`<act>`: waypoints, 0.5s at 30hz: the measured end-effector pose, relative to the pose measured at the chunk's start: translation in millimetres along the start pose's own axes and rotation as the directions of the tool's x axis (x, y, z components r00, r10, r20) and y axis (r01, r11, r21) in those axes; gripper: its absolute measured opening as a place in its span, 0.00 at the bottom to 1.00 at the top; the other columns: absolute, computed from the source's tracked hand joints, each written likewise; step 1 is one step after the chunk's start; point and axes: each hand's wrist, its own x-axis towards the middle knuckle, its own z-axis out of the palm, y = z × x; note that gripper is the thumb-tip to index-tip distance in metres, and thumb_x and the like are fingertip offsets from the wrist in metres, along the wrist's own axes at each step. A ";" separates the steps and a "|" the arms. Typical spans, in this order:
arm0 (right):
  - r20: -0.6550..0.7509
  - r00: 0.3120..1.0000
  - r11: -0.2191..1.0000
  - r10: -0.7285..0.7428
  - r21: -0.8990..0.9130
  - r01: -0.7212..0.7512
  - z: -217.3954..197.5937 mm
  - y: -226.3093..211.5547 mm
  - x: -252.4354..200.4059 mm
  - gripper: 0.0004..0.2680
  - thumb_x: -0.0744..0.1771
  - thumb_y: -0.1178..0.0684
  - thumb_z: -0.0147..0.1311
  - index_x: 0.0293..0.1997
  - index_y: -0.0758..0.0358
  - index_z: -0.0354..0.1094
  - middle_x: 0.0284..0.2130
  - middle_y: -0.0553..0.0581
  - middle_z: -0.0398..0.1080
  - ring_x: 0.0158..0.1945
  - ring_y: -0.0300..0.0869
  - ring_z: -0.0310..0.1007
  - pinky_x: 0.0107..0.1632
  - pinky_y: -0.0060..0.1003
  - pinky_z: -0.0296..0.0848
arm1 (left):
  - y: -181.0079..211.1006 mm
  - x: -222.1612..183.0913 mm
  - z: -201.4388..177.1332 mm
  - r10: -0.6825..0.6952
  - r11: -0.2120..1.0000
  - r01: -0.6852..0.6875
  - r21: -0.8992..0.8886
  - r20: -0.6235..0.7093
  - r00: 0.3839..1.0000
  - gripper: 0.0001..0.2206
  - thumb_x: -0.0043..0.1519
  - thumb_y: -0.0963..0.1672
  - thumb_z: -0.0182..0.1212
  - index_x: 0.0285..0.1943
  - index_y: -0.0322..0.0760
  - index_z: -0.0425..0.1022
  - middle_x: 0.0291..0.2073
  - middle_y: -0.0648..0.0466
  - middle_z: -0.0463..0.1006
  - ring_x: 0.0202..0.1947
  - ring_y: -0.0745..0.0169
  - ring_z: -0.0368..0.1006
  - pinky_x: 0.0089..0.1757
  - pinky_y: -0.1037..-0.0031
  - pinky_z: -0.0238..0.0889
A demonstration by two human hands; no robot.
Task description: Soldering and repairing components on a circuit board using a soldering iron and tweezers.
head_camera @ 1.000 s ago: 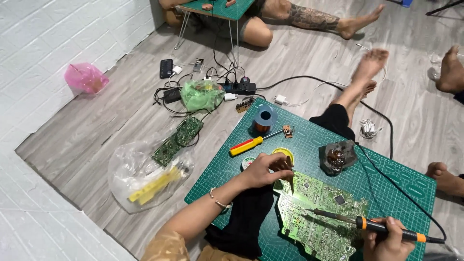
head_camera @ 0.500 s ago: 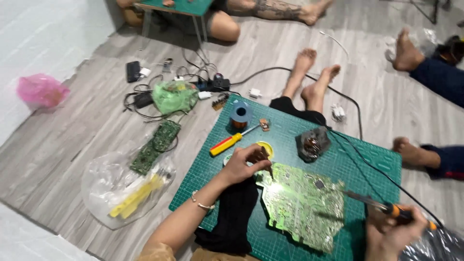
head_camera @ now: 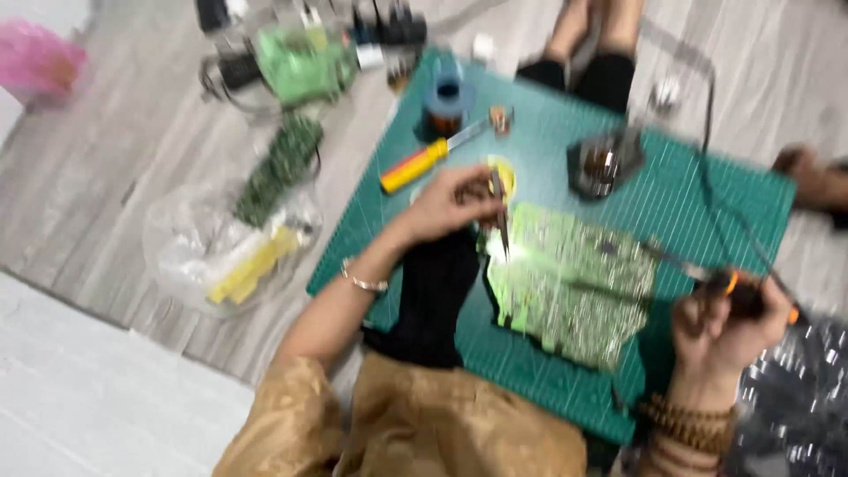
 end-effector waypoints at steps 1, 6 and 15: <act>-0.046 0.998 0.999 0.033 -0.008 -0.033 2.8 -1.1 -3.9 0.13 0.70 0.46 0.40 0.34 0.59 0.70 0.12 0.39 0.60 0.10 0.24 0.50 0.12 0.16 0.45 | 3.9 -4.3 2.8 -0.049 0.998 0.049 -0.026 0.013 0.999 0.10 0.60 0.40 0.62 0.49 0.32 0.72 0.33 0.50 0.81 0.29 0.65 0.80 0.33 0.79 0.75; 0.084 0.991 0.993 0.106 0.033 -0.109 -3.3 -0.9 -2.3 0.11 0.71 0.45 0.46 0.41 0.53 0.76 0.18 0.44 0.66 0.14 0.25 0.58 0.16 0.13 0.51 | 26.4 -1.5 5.9 0.006 0.999 -0.010 0.039 0.092 0.996 0.05 0.59 0.39 0.64 0.39 0.32 0.72 0.28 0.50 0.81 0.27 0.68 0.78 0.31 0.85 0.69; -0.055 0.992 0.980 0.117 -0.156 -0.125 7.2 1.3 -5.4 0.09 0.70 0.45 0.44 0.35 0.48 0.72 0.17 0.42 0.62 0.13 0.24 0.52 0.15 0.15 0.48 | 32.2 -4.6 12.2 0.050 0.991 -0.067 0.117 0.146 0.988 0.05 0.61 0.38 0.63 0.40 0.30 0.72 0.24 0.52 0.80 0.24 0.69 0.78 0.26 0.88 0.63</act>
